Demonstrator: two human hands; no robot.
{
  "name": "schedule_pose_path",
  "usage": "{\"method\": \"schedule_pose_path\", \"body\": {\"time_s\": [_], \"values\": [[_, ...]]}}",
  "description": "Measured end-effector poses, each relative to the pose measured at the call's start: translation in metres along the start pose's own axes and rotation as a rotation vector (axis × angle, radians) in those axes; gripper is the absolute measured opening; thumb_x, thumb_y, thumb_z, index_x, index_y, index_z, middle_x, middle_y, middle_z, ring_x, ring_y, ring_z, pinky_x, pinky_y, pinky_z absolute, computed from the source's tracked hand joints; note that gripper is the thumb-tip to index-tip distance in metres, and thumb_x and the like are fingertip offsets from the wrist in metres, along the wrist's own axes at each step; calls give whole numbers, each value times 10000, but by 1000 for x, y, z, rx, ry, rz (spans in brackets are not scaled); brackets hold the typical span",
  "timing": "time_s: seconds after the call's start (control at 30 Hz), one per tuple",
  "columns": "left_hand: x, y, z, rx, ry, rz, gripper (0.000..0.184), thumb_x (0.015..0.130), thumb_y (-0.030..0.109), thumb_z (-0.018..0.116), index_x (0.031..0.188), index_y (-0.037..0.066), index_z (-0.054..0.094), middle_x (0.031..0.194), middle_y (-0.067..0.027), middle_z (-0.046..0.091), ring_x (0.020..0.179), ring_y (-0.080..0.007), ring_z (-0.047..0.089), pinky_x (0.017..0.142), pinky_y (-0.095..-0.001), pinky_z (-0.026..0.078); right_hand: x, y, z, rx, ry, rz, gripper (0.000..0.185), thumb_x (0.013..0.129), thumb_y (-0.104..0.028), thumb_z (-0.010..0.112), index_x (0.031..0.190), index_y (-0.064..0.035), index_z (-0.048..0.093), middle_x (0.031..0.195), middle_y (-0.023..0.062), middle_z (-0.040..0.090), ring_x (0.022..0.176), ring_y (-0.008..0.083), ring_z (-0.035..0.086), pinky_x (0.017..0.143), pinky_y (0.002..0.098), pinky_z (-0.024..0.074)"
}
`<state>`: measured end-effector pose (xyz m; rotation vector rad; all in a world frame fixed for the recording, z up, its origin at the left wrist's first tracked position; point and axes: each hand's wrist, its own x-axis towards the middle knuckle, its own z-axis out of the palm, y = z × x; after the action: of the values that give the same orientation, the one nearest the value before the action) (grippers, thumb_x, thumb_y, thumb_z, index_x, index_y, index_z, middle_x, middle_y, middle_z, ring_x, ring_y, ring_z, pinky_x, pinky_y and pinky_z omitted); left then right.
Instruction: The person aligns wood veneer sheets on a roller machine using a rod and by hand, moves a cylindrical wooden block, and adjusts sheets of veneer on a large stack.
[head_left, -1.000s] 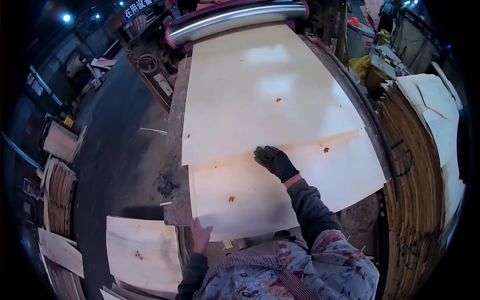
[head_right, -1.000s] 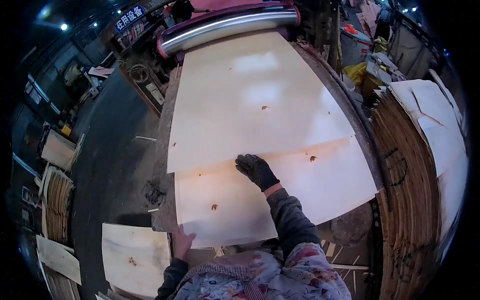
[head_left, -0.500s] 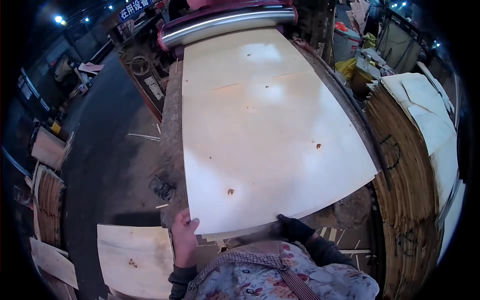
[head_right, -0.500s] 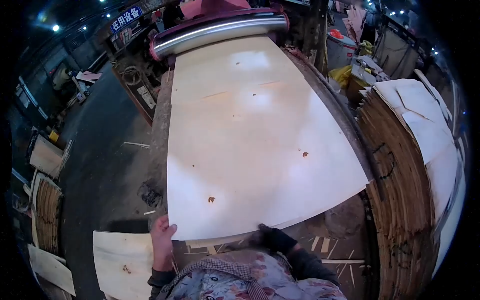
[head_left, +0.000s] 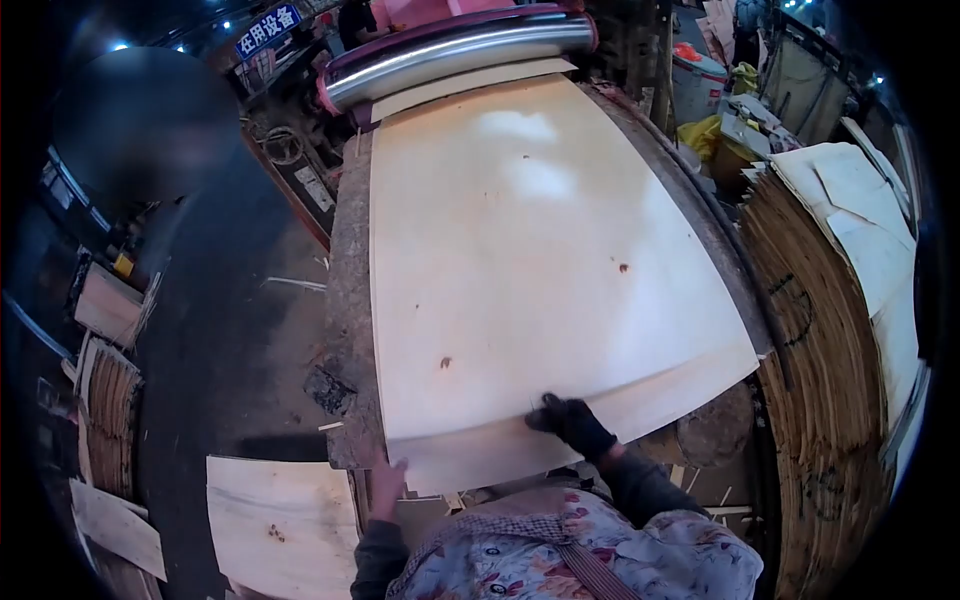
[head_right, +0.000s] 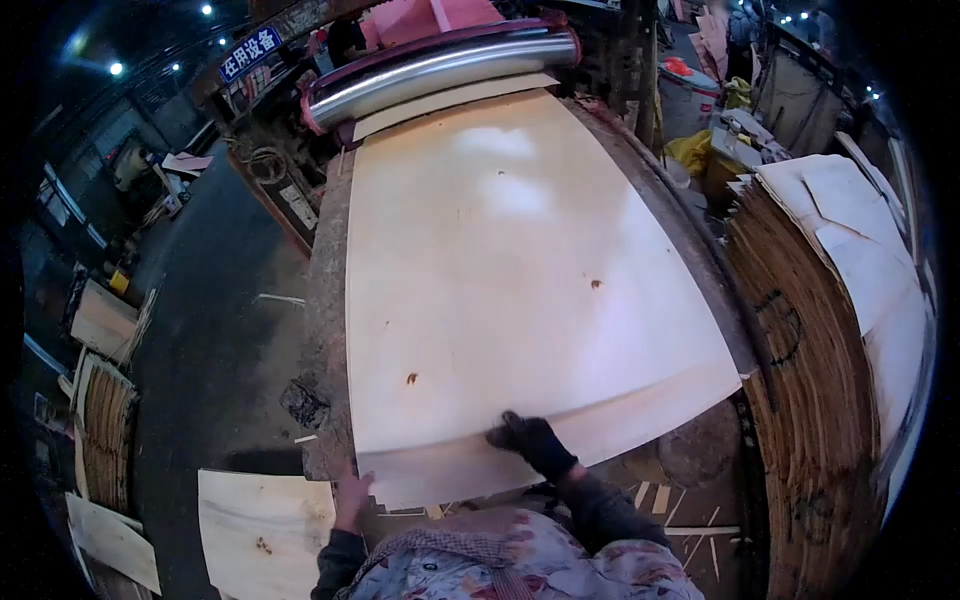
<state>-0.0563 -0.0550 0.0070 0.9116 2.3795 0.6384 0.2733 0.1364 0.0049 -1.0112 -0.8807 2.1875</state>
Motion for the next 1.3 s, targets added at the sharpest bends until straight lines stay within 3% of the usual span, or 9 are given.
{"method": "schedule_pose_path", "body": {"time_s": [0.23, 0.33, 0.43, 0.57, 0.83, 0.93, 1.03, 1.13, 1.3], "values": [[-18, -14, 58, 139, 101, -65, 835, 719, 309, 714, 1386, -11, 327, 1477, -266, 182, 1390, -369, 157, 1100, -486, 226, 129, -34, -6, 389, 4, -102, 255, 899, -279, 626, 905, -25, 611, 867, 141, 671, 830, 276, 669, 787, 412, 559], [-10, -29, 52, 144, 68, -36, 766, 720, 289, 710, 1355, 3, 392, 1449, -267, 245, 1352, -376, 253, 1085, -473, 266, 158, -38, -10, 441, -70, -118, 205, 940, -190, 539, 1033, -8, 555, 1024, 166, 633, 958, 308, 631, 893, 425, 522], [3, -54, 44, -261, 64, -72, 688, 706, 270, 723, 1294, 7, 482, 1351, -259, 402, 1259, -354, 407, 1021, -436, 359, 157, -36, -2, 531, -129, -145, 295, 955, -164, 504, 1200, -3, 470, 1218, 196, 545, 1096, 336, 567, 968, 437, 471], [-3, 0, -5, -452, 99, -64, 402, 775, 95, 661, 1154, -15, 586, 1081, -168, 614, 972, -247, 599, 843, -346, 473, 128, -40, 1, 500, -359, -181, 495, 966, -146, 473, 1401, -21, 274, 1419, 194, 374, 1251, 363, 444, 1050, 459, 387], [-18, 56, -51, -855, -60, -2, 233, 835, 3, 596, 1064, -32, 617, 955, -79, 661, 832, -142, 611, 769, -281, 483, 9, 43, -17, 325, -381, 177, 397, 978, -249, 443, 1297, -14, 474, 1273, 170, 545, 1138, 311, 555, 1036, 456, 397], [-33, 91, -75, -886, -86, 81, 237, 832, 11, 599, 1063, -33, 617, 953, -83, 662, 826, -134, 611, 765, -271, 482, -47, 37, -9, 436, -304, 339, 414, 988, -287, 420, 1274, 5, 490, 1230, 146, 570, 1099, 274, 570, 974, 425, 448], [-41, 118, -96, -981, -119, 63, 237, 830, 16, 596, 1060, -40, 618, 956, -86, 663, 825, -133, 615, 759, -264, 483, -63, 52, -35, 159, -34, 363, 452, 973, -366, 455, 1176, 25, 554, 1014, 125, 650, 938, 273, 631, 915, 371, 489], [-44, 134, -110, -1122, -130, 132, 261, 825, 6, 578, 1073, -68, 608, 968, -115, 666, 813, -152, 635, 772, -281, 499, -81, 25, -31, 21, 1, 490, 400, 959, -368, 487, 1061, 4, 591, 958, 116, 651, 998, 248, 621, 905, 391, 483], [-20, 118, -119, -1173, -70, 84, 247, 831, 33, 581, 1051, -71, 624, 918, -110, 669, 764, -148, 631, 721, -277, 503, -83, 2, -3, 259, -33, 307, 362, 961, -340, 500, 970, 6, 608, 919, 98, 674, 911, 236, 652, 863, 362, 508]]}}
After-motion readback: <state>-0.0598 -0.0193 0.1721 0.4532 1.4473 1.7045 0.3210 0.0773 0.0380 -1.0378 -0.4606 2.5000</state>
